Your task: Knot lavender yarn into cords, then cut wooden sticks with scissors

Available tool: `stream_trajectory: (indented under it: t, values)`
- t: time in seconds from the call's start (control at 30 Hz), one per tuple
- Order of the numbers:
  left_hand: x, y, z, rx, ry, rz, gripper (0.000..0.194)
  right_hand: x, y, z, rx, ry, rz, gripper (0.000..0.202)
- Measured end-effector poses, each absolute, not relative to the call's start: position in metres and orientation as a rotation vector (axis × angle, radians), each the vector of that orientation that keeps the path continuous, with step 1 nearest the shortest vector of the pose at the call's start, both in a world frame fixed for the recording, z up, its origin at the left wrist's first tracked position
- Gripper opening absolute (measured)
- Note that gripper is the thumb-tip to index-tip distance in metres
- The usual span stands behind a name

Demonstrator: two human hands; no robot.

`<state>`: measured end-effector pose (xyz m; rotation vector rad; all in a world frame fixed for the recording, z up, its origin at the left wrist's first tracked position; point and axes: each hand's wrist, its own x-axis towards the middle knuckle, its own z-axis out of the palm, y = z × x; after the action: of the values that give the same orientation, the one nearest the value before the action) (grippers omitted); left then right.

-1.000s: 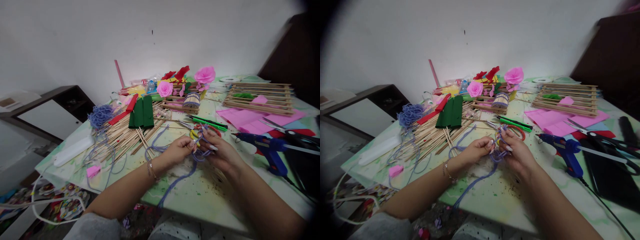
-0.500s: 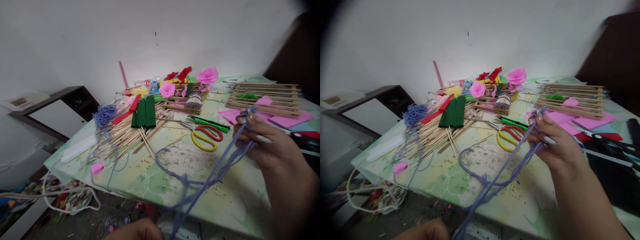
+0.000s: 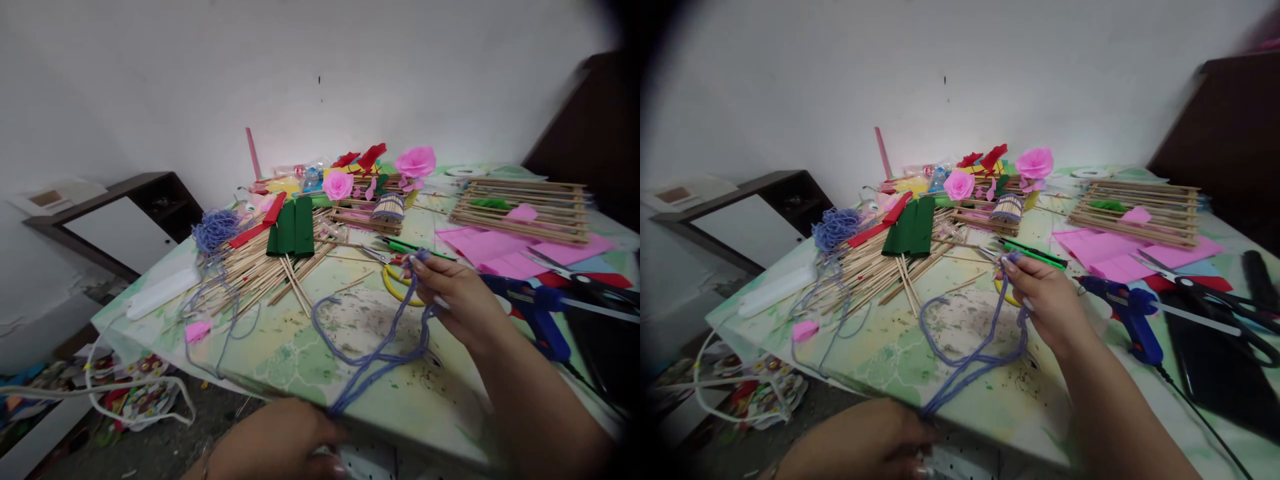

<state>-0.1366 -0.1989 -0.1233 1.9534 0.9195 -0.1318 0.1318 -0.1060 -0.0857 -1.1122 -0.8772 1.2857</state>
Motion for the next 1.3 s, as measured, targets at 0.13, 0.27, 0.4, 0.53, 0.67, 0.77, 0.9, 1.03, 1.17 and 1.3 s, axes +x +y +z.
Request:
stream_trajectory:
  t: [0.13, 0.27, 0.4, 0.53, 0.67, 0.77, 0.9, 1.03, 1.17, 1.3]
  values:
    - [-0.080, -0.159, -0.063, 1.919, 0.984, 0.414, 0.033, 0.123, -0.106, -0.092, -1.151, -0.940, 1.240, 0.027]
    - [-0.032, -0.101, -0.051, 1.998, 1.188, 1.025, 0.052, 0.123, -0.106, -0.095, -1.156, -1.024, 1.110, 0.025]
    - [-0.010, -0.063, -0.070, 2.121, 0.928, 0.867, 0.044, 0.127, -0.104, -0.102, -1.279, -1.159, 0.892, 0.021]
    - [-0.008, -0.060, -0.088, 1.886, 0.837, 0.831, 0.036, 0.127, -0.101, -0.112, -1.307, -1.265, 0.841, 0.017]
    - [-0.012, -0.068, -0.095, 1.789, 0.867, 0.935, 0.034, 0.123, -0.101, -0.118, -1.280, -1.304, 0.815, 0.017]
    - [-0.014, -0.070, -0.097, 1.774, 0.889, 0.993, 0.038, 0.120, -0.104, -0.119, -1.320, -1.316, 0.757, 0.017]
    - [-0.012, -0.070, -0.100, 1.631, 0.939, 1.090, 0.041, 0.114, -0.110, -0.117, -1.279, -1.223, 0.723, 0.017]
    - [-0.007, -0.070, -0.102, 1.404, 0.931, 1.066, 0.050, 0.109, -0.114, -0.115, -1.257, -1.171, 0.676, 0.013]
    - [-0.009, -0.067, -0.100, 1.312, 0.835, 0.948, 0.054, 0.110, -0.114, -0.115, -1.272, -1.143, 0.731, 0.017]
    - [-0.017, -0.063, -0.097, 1.232, 0.695, 0.746, 0.045, 0.113, -0.113, -0.116, -1.319, -1.150, 0.748, 0.019]
